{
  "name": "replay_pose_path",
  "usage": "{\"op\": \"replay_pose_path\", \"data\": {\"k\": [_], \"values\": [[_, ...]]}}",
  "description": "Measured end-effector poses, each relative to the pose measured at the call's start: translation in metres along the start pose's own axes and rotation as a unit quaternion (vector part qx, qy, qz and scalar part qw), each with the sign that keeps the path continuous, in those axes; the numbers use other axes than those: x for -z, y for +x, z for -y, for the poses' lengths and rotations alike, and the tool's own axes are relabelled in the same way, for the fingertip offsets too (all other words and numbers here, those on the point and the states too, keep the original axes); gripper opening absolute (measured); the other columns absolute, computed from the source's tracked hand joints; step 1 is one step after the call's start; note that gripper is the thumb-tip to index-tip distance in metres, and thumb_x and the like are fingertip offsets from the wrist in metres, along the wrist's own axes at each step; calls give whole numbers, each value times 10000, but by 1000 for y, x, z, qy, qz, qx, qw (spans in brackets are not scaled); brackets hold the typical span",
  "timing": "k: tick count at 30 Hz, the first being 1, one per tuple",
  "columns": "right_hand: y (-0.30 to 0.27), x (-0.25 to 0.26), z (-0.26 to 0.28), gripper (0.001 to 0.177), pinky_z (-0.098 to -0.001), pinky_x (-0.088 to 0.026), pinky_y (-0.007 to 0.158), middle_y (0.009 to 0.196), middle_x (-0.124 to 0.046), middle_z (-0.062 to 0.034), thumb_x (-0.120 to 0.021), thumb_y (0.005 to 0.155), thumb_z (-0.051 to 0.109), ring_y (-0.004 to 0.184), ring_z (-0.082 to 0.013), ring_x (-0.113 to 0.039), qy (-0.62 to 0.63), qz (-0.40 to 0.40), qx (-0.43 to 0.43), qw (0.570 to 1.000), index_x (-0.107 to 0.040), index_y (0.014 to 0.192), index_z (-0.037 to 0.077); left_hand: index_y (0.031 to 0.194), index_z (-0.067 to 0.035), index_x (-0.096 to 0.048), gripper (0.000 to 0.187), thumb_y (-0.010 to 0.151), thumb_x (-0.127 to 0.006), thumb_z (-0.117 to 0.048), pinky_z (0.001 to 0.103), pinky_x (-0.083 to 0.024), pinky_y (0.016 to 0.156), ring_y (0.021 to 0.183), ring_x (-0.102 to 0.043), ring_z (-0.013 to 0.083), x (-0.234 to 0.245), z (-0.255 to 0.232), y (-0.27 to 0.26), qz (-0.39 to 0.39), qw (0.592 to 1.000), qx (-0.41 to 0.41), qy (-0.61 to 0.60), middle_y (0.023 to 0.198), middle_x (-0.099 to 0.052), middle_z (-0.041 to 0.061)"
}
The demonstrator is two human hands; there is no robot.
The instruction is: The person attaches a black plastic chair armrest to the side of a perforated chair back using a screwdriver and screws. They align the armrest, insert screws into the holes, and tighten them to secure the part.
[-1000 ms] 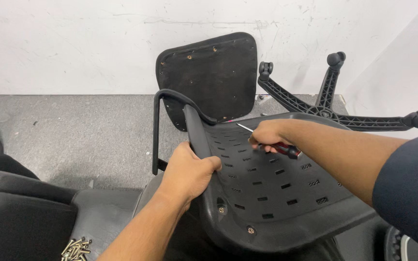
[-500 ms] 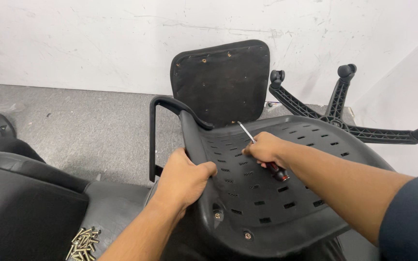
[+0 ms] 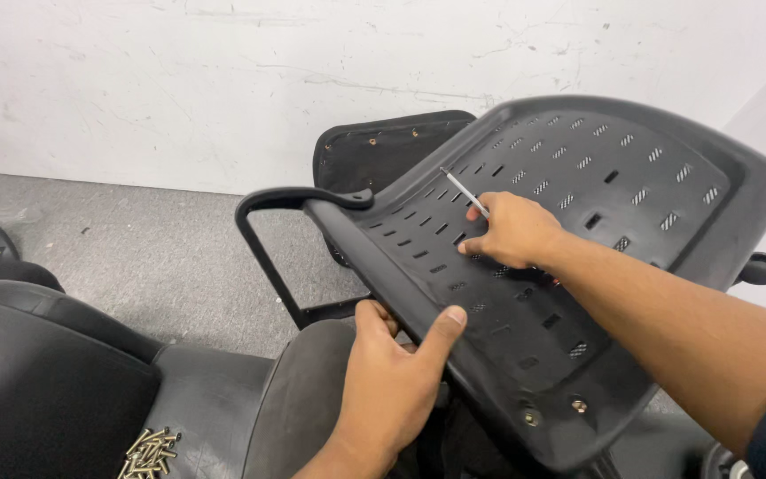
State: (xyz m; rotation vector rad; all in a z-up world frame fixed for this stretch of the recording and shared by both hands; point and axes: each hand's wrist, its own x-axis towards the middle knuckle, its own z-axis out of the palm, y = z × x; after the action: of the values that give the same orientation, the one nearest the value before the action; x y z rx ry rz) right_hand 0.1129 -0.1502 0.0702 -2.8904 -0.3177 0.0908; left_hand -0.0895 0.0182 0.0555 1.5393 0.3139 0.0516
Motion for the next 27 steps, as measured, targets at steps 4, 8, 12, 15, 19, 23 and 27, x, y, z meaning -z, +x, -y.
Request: {"op": "replay_pose_path", "data": {"k": [4,8,12,15,19,23,27], "values": [[-30,10,5,499,-453,-511,886,1000,-711,-133,-830,762,336,1020,-334,-675,-38,-17,60,997,-634,1182,149,1223,-58,-591,708,802,-603,-627,449,-570,851,1062,-703,280,24,11,44,11,941,116,-319,1215,-701,151],[-51,-6,16,354,-462,-503,828,1001,-687,-108,-790,759,260,991,-343,-658,-17,-45,161,986,-645,1055,132,1167,-57,-652,595,847,-545,-547,474,-583,873,1017,-699,293,63,35,106,29,891,161,-422,1153,-705,159],[-56,-7,20,328,-468,-505,834,899,-699,-129,-759,819,277,950,-339,-677,-25,15,105,994,-622,1073,122,1128,0,-629,372,865,-624,-262,450,-613,804,922,-694,294,79,61,105,25,914,177,-365,1031,-707,161],[-62,0,10,319,-465,-515,810,841,-701,-136,-755,828,307,894,-342,-694,-29,19,93,995,-627,1045,110,1177,19,-583,396,837,-637,-178,452,-632,750,898,-694,307,70,55,96,7,919,180,-350,1013,-691,177],[-56,19,0,347,-439,-524,749,795,-690,-123,-795,808,345,798,-312,-693,-20,19,82,996,-653,987,84,1246,-82,-509,485,783,-638,-147,472,-632,757,933,-693,275,47,29,75,-30,933,133,-333,1062,-655,133],[-55,31,0,373,-449,-475,628,738,-604,-128,-784,838,331,655,-277,-578,140,110,-85,980,-664,1037,40,1299,-73,-490,553,771,-653,-90,440,-618,870,1040,-687,285,33,7,56,-27,939,75,-335,1170,-645,172],[-60,33,5,409,-364,-465,594,755,-636,-82,-821,799,303,626,-186,-583,171,20,-70,983,-665,1100,75,1317,-106,-457,596,758,-654,-48,445,-596,894,1095,-657,276,25,-8,42,-23,931,32,-362,1215,-604,139]]}}
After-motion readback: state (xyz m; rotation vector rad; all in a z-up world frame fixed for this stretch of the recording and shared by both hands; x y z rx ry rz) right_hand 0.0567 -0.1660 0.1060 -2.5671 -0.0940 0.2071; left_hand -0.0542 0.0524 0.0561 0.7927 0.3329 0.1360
